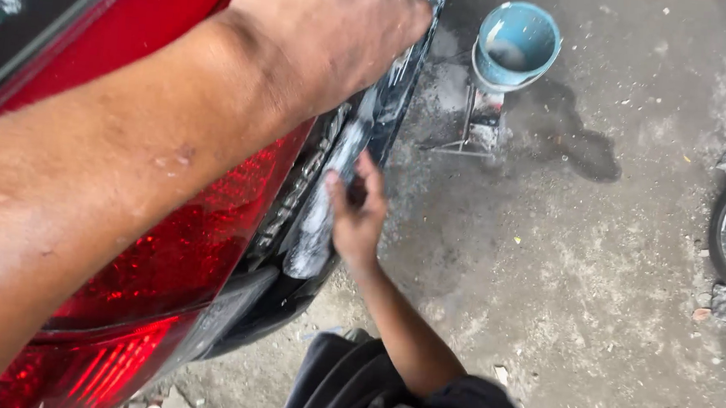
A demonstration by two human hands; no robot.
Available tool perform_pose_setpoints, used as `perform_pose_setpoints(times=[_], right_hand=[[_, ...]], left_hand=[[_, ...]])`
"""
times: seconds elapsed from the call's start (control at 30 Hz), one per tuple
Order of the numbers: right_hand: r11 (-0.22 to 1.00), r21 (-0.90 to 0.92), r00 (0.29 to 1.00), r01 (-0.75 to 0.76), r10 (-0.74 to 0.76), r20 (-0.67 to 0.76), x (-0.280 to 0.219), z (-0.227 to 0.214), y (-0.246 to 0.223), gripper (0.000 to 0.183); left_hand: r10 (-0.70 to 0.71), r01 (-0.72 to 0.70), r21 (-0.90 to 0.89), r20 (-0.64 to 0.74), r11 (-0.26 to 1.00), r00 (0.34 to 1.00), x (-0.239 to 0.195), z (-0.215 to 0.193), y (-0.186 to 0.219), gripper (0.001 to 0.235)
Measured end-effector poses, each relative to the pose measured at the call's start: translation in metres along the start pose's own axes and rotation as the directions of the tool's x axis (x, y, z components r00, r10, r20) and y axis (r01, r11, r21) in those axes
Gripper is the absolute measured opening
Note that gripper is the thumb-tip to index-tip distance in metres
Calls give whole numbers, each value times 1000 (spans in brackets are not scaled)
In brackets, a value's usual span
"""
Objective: The person cleans the rear bumper of a black Toyota Innova using a sponge and a bucket of soapy water. They scrub the lower trim and the area around the model nameplate, repeatedly dipping the sponge into the bucket to reload it with soap.
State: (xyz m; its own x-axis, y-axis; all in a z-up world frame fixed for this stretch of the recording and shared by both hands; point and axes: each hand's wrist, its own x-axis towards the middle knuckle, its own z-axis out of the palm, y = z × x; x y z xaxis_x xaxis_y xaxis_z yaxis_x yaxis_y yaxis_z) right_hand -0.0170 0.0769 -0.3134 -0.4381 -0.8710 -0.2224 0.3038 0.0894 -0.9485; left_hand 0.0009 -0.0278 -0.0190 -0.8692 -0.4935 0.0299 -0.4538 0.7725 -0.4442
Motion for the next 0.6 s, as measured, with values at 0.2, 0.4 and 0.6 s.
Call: perform_pose_setpoints(times=[0.2, 0.4, 0.6], right_hand=[[974, 120, 977, 194, -203, 70, 117, -16, -22, 53], [898, 59, 900, 436, -436, -5, 2, 0, 16, 59], [981, -39, 982, 188, -187, 34, 104, -14, -25, 69]], left_hand=[[19, -19, -4, -57, 1000, 998, -1, 6, -3, 13], [-50, 52, -40, 45, 998, 998, 2, -3, -4, 13], [-45, 50, -87, 57, 995, 997, 2, 3, -5, 14]])
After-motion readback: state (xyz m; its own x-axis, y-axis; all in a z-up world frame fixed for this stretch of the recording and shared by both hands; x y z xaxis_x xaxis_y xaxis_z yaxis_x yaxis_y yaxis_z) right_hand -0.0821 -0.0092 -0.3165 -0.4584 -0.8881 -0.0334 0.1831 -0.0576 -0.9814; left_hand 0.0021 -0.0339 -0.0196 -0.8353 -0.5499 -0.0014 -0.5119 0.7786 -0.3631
